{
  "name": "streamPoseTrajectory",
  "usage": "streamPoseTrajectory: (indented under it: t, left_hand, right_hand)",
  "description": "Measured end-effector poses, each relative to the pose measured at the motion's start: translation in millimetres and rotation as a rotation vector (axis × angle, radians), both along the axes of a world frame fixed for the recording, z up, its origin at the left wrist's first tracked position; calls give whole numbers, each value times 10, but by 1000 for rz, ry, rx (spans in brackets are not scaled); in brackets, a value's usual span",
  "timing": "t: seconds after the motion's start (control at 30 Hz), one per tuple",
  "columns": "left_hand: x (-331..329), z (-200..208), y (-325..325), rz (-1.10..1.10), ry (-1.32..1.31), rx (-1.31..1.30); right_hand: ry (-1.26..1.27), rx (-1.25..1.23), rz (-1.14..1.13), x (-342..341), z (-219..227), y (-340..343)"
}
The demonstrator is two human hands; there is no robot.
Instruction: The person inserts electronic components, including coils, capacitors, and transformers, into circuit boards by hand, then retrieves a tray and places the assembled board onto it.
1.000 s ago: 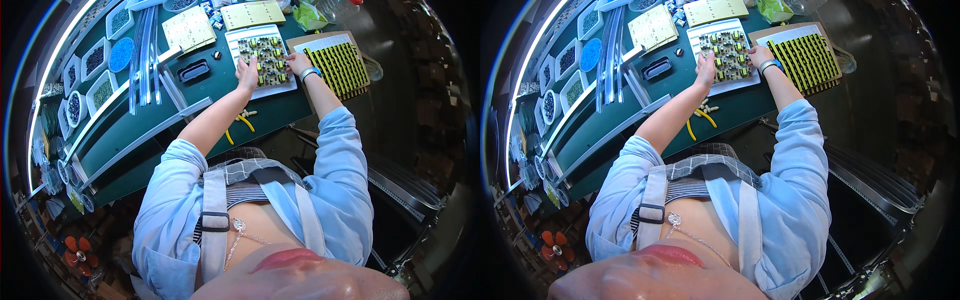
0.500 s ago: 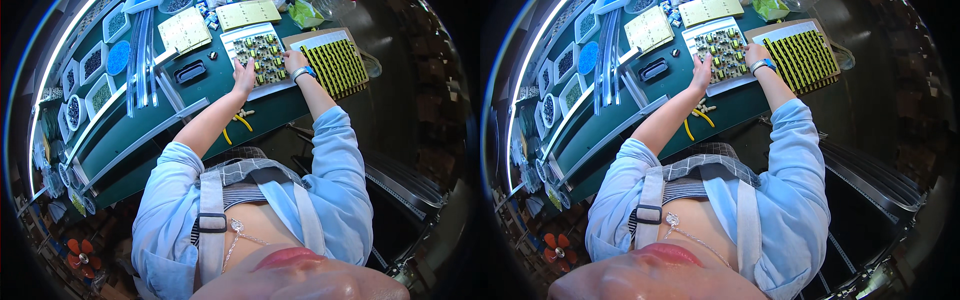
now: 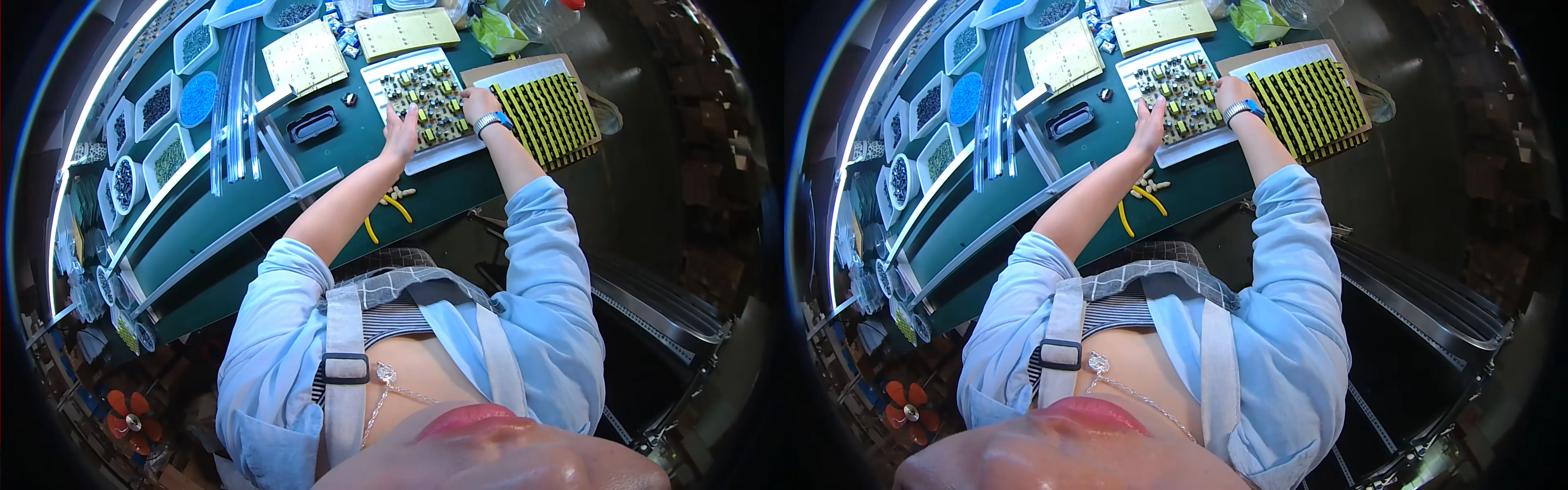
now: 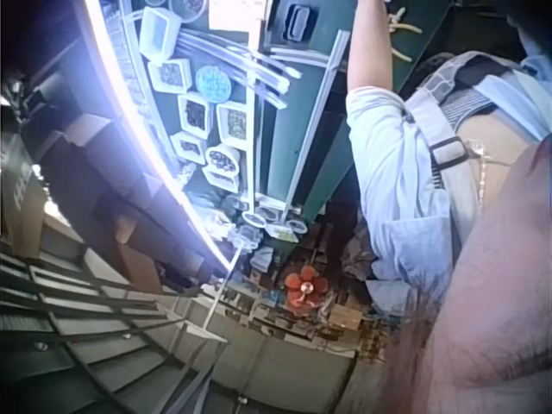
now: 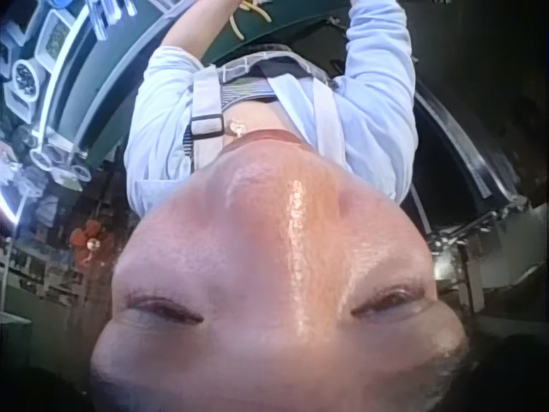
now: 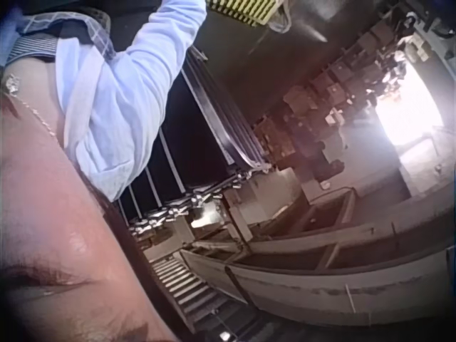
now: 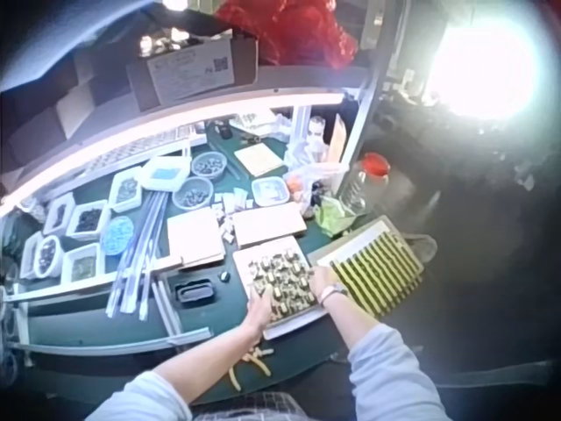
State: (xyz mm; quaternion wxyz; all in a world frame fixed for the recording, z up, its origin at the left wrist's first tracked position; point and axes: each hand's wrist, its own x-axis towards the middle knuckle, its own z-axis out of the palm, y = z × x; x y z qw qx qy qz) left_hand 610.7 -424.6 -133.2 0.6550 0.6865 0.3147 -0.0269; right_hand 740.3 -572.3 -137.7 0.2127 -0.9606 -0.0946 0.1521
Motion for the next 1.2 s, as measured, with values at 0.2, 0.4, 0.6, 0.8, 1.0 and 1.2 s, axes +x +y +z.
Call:
streamPoseTrajectory:
  t: [0.2,0.4,0.6,0.8,1.0,1.2]
  left_hand:
    - [25,-7,24,24,-18,-41]
    - [35,-53,24,48,-165,-80]
    - [44,-14,7,3,-141,-49]
    - [43,50,-8,-10,-188,-160]
    - [65,4,-5,37,-137,-254]
    - [119,-129,12,79,-69,-255]
  right_hand:
    - [-42,-52,64,24,9,1]
    - [-70,-135,147,21,55,30]
    - [-61,-168,155,24,103,33]
    - [27,-274,168,87,110,32]
    - [-34,-234,200,28,169,20]
    - [-85,-244,223,-27,192,21]
